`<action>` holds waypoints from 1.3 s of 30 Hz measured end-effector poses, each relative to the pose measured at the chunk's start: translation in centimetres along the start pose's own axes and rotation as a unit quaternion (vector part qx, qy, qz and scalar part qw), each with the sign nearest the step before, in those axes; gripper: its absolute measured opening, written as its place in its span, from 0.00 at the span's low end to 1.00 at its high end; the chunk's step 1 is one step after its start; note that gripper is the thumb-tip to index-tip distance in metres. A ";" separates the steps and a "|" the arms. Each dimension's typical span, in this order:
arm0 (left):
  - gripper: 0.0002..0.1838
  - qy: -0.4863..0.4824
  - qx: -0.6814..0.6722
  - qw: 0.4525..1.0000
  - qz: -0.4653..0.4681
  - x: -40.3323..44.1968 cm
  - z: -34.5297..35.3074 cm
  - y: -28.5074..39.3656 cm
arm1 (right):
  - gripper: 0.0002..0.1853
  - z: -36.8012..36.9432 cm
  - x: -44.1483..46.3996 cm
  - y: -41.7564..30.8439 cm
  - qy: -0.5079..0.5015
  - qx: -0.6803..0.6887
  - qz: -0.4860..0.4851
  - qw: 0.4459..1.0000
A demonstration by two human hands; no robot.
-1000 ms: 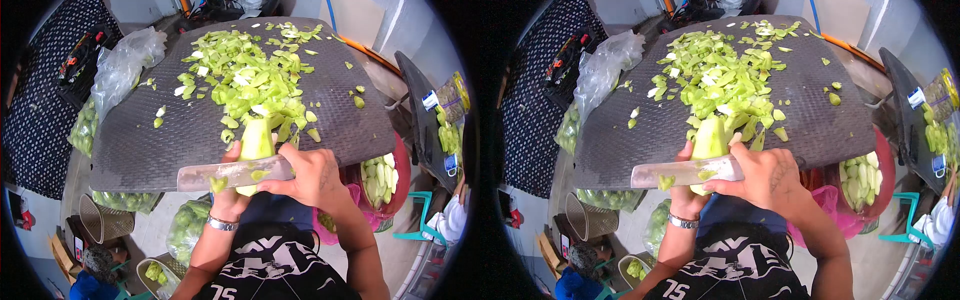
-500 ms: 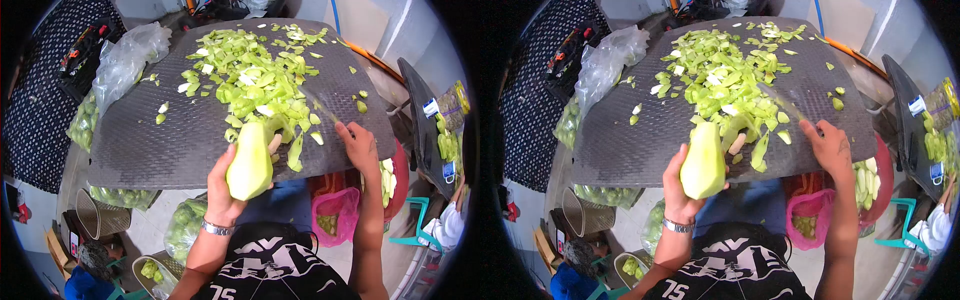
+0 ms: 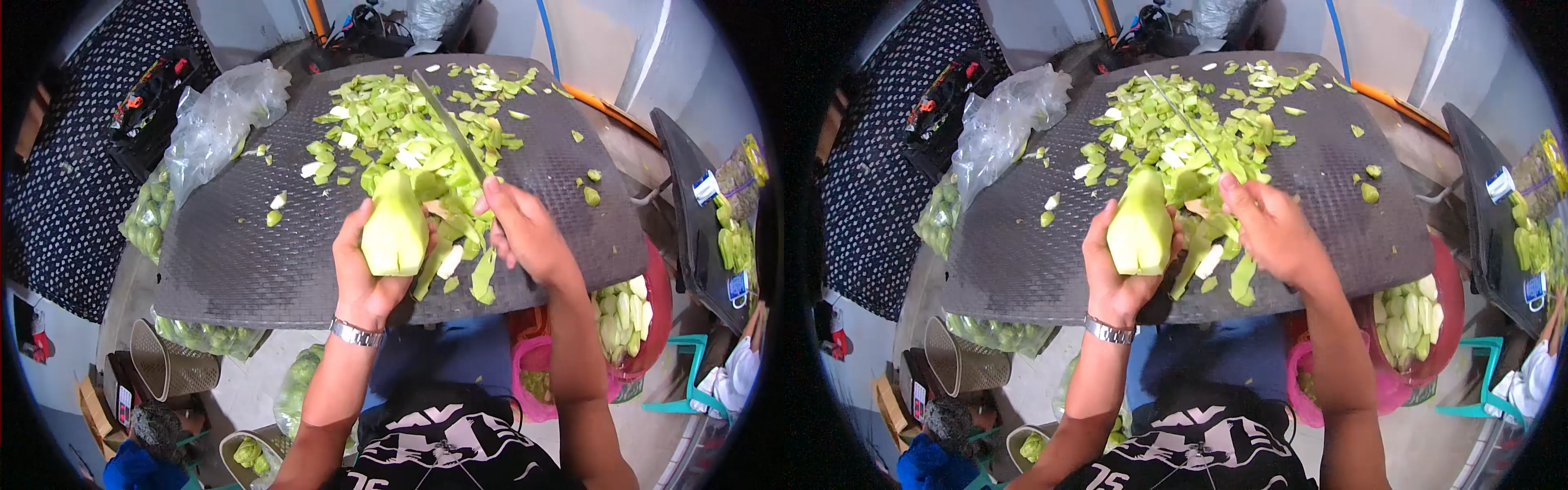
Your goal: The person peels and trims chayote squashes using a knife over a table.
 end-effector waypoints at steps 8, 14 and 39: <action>0.28 0.058 0.058 0.993 0.087 3.8 0.1 2.3 | 0.32 4.8 -4.3 0.9 0.032 0.153 -0.015 0.988; 0.26 -0.023 -0.047 0.999 -0.003 3.1 -0.1 0.2 | 0.29 1.9 -6.6 -4.1 0.131 0.132 -0.168 0.968; 0.30 0.008 -0.003 0.998 0.061 -2.2 -1.0 -2.9 | 0.43 8.2 -10.4 -0.9 0.043 -0.090 -0.192 0.976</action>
Point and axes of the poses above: each hand's wrist, its own x-axis towards the middle knuckle, its own z-axis out of the palm, y = z × x, the point moved 8 cm from there along x, towards the middle knuckle, and after that the axes turned 14 degrees about -z, right-handed, at the moved point
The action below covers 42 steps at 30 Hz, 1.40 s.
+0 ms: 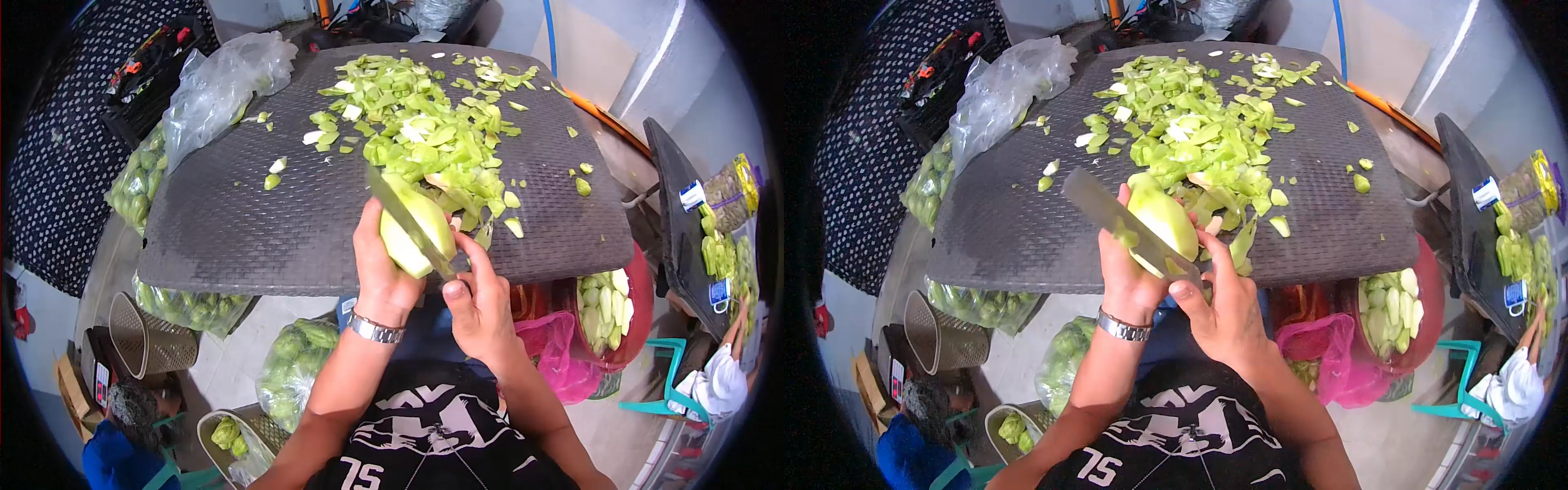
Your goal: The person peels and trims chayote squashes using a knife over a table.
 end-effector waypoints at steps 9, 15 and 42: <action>0.27 -0.013 -0.027 0.999 0.029 0.0 0.6 -0.1 | 0.43 0.6 -1.3 1.6 -0.030 0.098 0.050 0.993; 0.28 0.011 -0.027 0.999 0.039 -0.3 1.1 0.0 | 0.46 0.8 -1.2 1.7 -0.022 0.082 0.038 0.996; 0.15 -0.046 0.026 0.998 -0.046 0.6 1.2 0.9 | 0.45 0.2 -0.8 1.1 -0.062 0.074 -0.018 0.995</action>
Point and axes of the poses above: each hand's wrist, its own x-axis towards the middle knuckle, its own z-axis out of the palm, y = z × x, the point moved 8 cm from there along x, towards the middle knuckle, and after that the axes turned 14 degrees about -z, right-handed, at the moved point
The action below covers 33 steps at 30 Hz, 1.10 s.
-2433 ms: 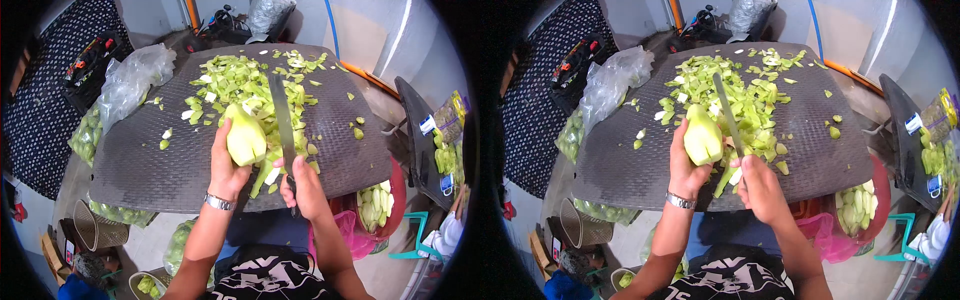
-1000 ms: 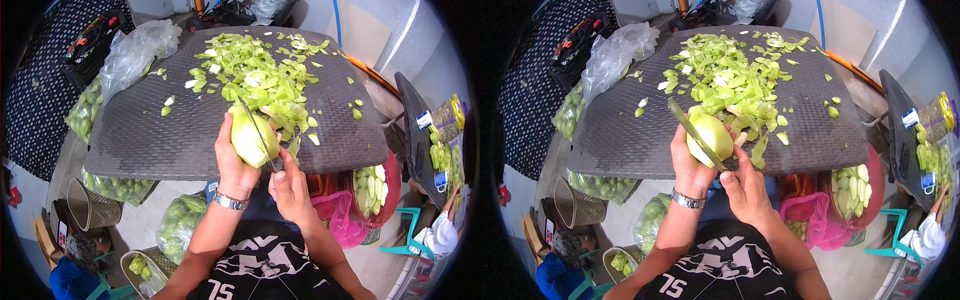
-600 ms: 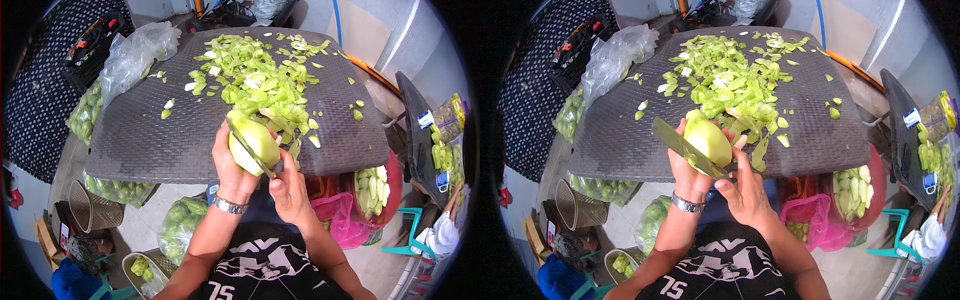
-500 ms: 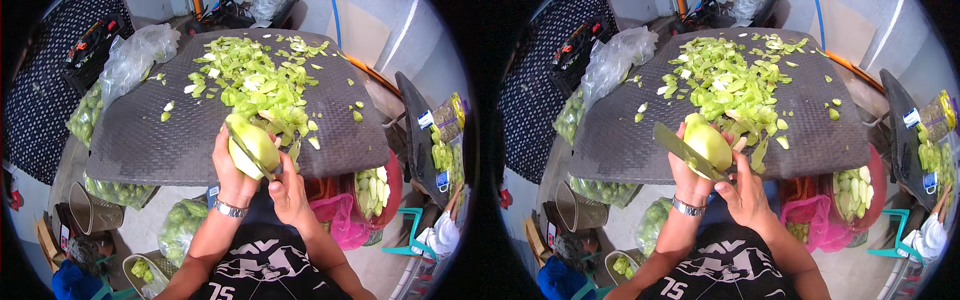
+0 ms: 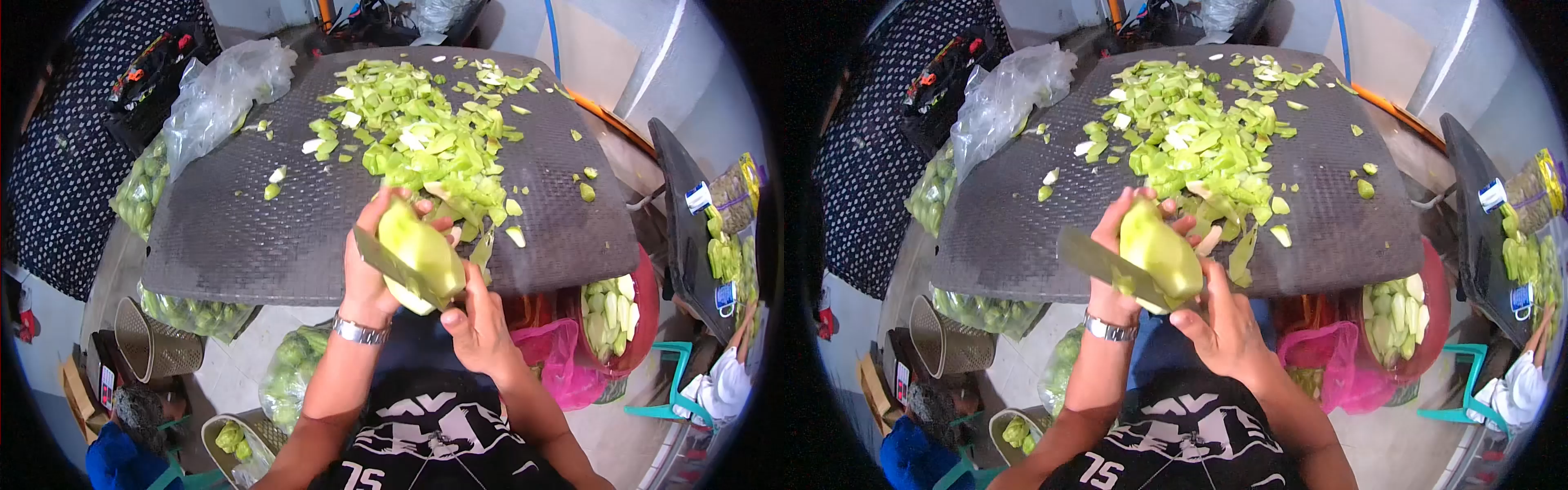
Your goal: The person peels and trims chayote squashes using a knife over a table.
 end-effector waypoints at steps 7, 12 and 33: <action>0.14 0.003 -0.013 0.999 0.044 -0.1 -0.7 0.0 | 0.43 0.0 0.4 0.3 0.009 -0.034 -0.011 0.999; 0.23 0.001 0.016 0.994 0.107 -0.2 0.5 0.1 | 0.41 -0.6 0.3 0.9 0.013 -0.044 0.018 0.999; 0.55 0.092 0.260 0.926 0.259 -3.2 2.8 0.8 | 0.45 -0.4 0.7 1.9 -0.019 -0.031 0.050 0.998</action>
Point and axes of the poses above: each hand's wrist, its own x-axis towards the middle knuckle, its own z-axis out of the palm, y = z × x, the point moved 8 cm from there along x, towards the middle knuckle, and after that the axes turned 14 degrees about -z, right-handed, at the moved point
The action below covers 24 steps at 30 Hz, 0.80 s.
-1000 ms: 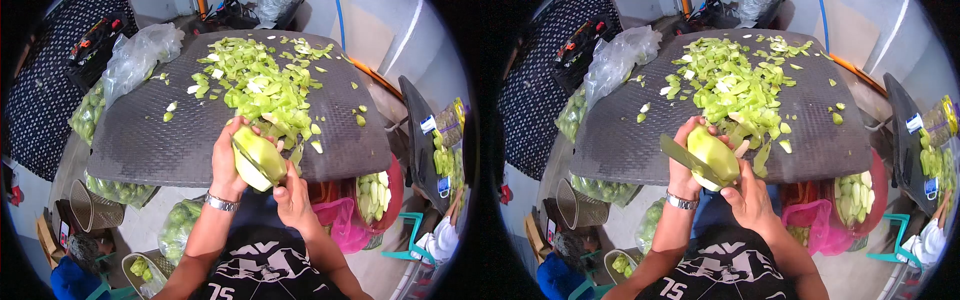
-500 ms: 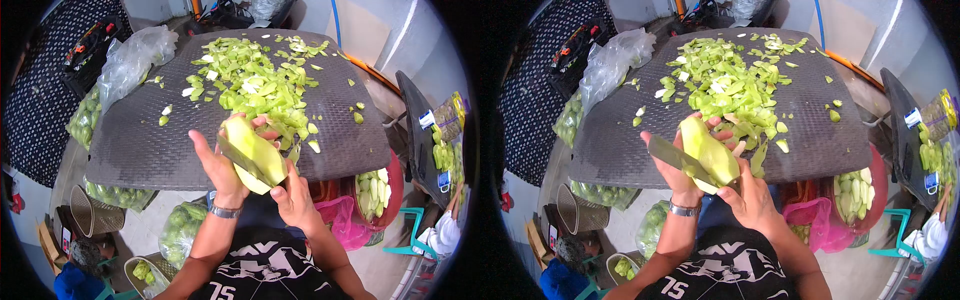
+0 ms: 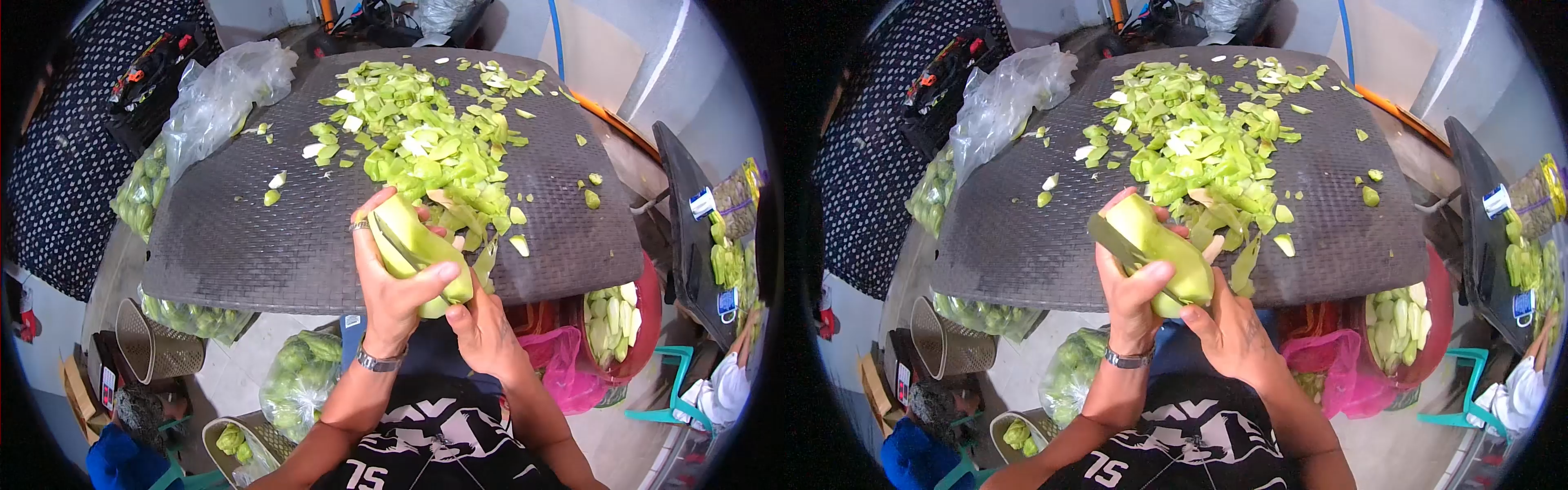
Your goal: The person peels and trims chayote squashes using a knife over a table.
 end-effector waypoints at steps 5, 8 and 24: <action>0.46 0.035 0.057 0.998 0.019 -0.5 -0.1 -0.6 | 0.42 -0.2 -0.4 0.4 -0.015 0.006 0.008 1.000; 0.40 0.054 0.080 0.995 0.041 -0.3 -0.2 -0.7 | 0.39 -0.6 -0.1 0.4 0.004 -0.011 -0.005 1.000; 0.27 -0.116 0.753 0.565 0.318 4.7 4.5 0.7 | 0.31 -3.5 3.6 1.9 -0.115 -0.198 0.191 0.955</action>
Point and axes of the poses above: each hand's wrist, its own x-axis towards the middle knuckle, its own z-axis out of the palm, y = z × x, the point moved 8 cm from there along x, towards the middle knuckle, and after that the axes turned 14 degrees about -z, right-handed, at the moved point
